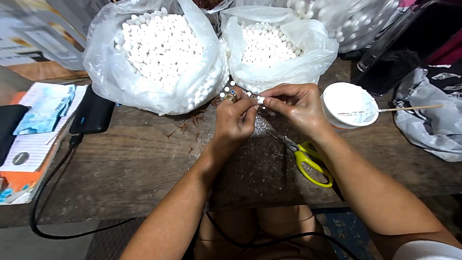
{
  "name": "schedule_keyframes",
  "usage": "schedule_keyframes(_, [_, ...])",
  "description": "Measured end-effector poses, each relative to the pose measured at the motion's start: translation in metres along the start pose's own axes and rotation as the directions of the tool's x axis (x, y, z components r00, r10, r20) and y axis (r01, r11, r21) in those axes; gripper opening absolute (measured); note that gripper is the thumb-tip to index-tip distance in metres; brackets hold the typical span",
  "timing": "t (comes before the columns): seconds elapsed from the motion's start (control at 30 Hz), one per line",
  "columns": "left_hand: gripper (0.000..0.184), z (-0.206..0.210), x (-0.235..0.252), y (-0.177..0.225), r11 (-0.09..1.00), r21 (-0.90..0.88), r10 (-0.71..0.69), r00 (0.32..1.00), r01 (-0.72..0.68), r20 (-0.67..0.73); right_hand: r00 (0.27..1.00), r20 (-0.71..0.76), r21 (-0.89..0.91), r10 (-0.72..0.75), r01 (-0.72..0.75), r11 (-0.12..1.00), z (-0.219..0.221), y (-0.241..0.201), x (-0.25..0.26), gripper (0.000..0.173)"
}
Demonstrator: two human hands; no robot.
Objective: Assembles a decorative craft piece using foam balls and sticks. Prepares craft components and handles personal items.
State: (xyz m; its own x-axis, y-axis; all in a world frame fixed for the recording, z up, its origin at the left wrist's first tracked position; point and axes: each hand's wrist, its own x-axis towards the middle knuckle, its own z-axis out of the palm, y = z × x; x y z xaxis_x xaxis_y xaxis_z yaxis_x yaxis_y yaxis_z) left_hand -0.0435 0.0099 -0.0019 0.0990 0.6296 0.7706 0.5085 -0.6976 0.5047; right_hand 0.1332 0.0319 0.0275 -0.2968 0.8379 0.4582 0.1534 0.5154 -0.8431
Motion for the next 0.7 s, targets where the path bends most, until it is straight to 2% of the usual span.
schedule_keyframes(0.17, [0.013,-0.006,0.004,0.0,0.998,-0.041,-0.041,0.998,0.039,-0.04,0.999,-0.026,-0.016,-0.034,0.034,0.999,-0.002,0.0,0.006,0.015])
schedule_keyframes(0.3, [0.007,-0.025,0.02,-0.012,0.979,-0.174,-0.153,0.947,0.106,-0.281,0.998,-0.068,-0.09,-0.006,0.0,0.996,0.004,0.0,0.024,0.018])
schedule_keyframes(0.37, [0.005,-0.033,0.025,-0.016,0.964,-0.235,-0.206,0.91,0.125,-0.359,1.0,-0.02,-0.189,0.001,-0.005,0.982,0.015,0.006,0.034,0.015])
schedule_keyframes(0.47, [0.005,-0.038,0.028,-0.018,0.938,-0.312,-0.275,0.875,0.153,-0.399,0.995,0.081,-0.331,0.062,-0.032,0.943,0.034,0.015,0.049,0.015])
schedule_keyframes(0.7, [0.006,-0.038,0.03,-0.014,0.93,-0.332,-0.296,0.857,0.158,-0.422,0.943,0.225,-0.548,0.246,-0.086,0.832,0.069,0.016,0.078,0.018])
